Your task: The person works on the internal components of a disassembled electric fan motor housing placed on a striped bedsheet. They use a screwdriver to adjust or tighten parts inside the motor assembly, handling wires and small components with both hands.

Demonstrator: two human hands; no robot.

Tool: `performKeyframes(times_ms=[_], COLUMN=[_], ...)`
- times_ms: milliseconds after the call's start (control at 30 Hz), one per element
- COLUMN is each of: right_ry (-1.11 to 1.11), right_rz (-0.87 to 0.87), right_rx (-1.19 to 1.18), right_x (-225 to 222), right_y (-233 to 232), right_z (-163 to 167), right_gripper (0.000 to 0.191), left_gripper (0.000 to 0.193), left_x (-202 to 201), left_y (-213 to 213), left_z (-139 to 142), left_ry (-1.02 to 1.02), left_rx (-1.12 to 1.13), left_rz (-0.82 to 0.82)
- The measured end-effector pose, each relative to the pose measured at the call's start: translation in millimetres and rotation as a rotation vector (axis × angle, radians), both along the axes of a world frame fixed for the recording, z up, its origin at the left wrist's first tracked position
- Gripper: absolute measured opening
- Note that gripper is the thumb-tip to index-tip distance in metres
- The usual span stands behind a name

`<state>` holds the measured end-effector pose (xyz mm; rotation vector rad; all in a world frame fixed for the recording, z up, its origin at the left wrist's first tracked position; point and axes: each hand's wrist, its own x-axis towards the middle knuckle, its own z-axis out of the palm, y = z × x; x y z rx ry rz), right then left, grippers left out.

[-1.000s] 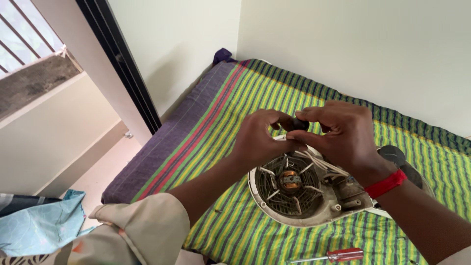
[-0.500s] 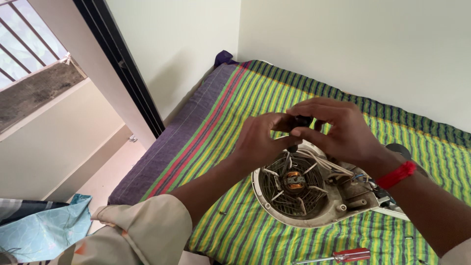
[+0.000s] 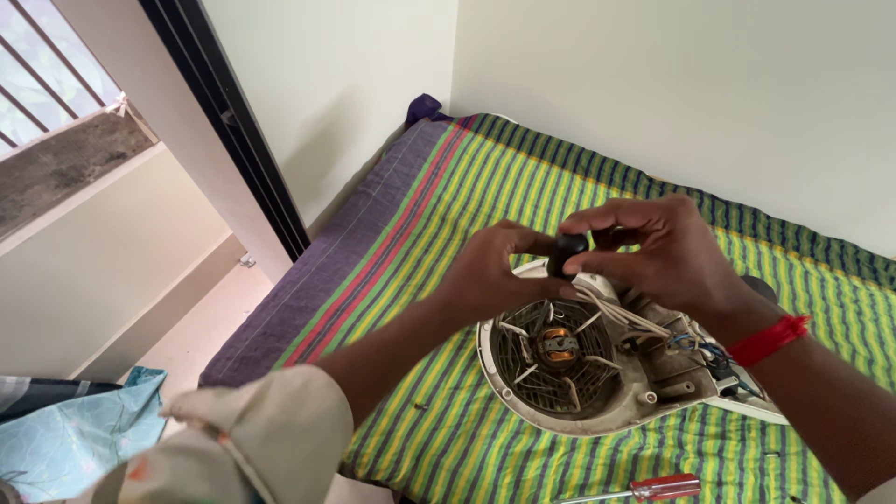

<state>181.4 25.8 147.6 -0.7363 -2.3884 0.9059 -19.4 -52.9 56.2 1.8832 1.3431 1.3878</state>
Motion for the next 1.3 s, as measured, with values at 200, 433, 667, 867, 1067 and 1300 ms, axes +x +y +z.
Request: performKeyframes(times_ms=[200,433,667,867,1067,1300], right_ry=[0.047,0.047,-0.119,0.029,-0.008,0.05], right_rz=[0.001,-0.077,-0.134,0.266,0.073,-0.041], right_rx=[0.322,0.46,0.367,0.023,-0.046,0.127], right_x=[-15.8,-23.2,-18.2,-3.6,-2.6,-1.5], right_y=[-2.5,-6.6,-9.1,0.7,8.6,3.4], right_z=[-3.1,-9.2,-0.2,4.0,-2.1,-8.9], right_gripper=[0.031,0.036,0.036,0.035,0.035,0.03], left_gripper=[0.051,0.043,0.056,0.085,0.094,0.078], left_x=[11.5,6.3,5.7,10.3,6.3,4.7], left_y=[-1.3,3.7,-0.1,2.5,5.2,3.9], left_z=[6.3,16.0,22.9,19.8,13.3,7.0], left_ry=[-0.039,-0.014,-0.051,-0.103,-0.106,-0.142], left_rx=[0.054,-0.007,-0.049,-0.069,-0.075,0.004], left_rz=[0.122,0.057,0.04,0.035,-0.024,-0.093])
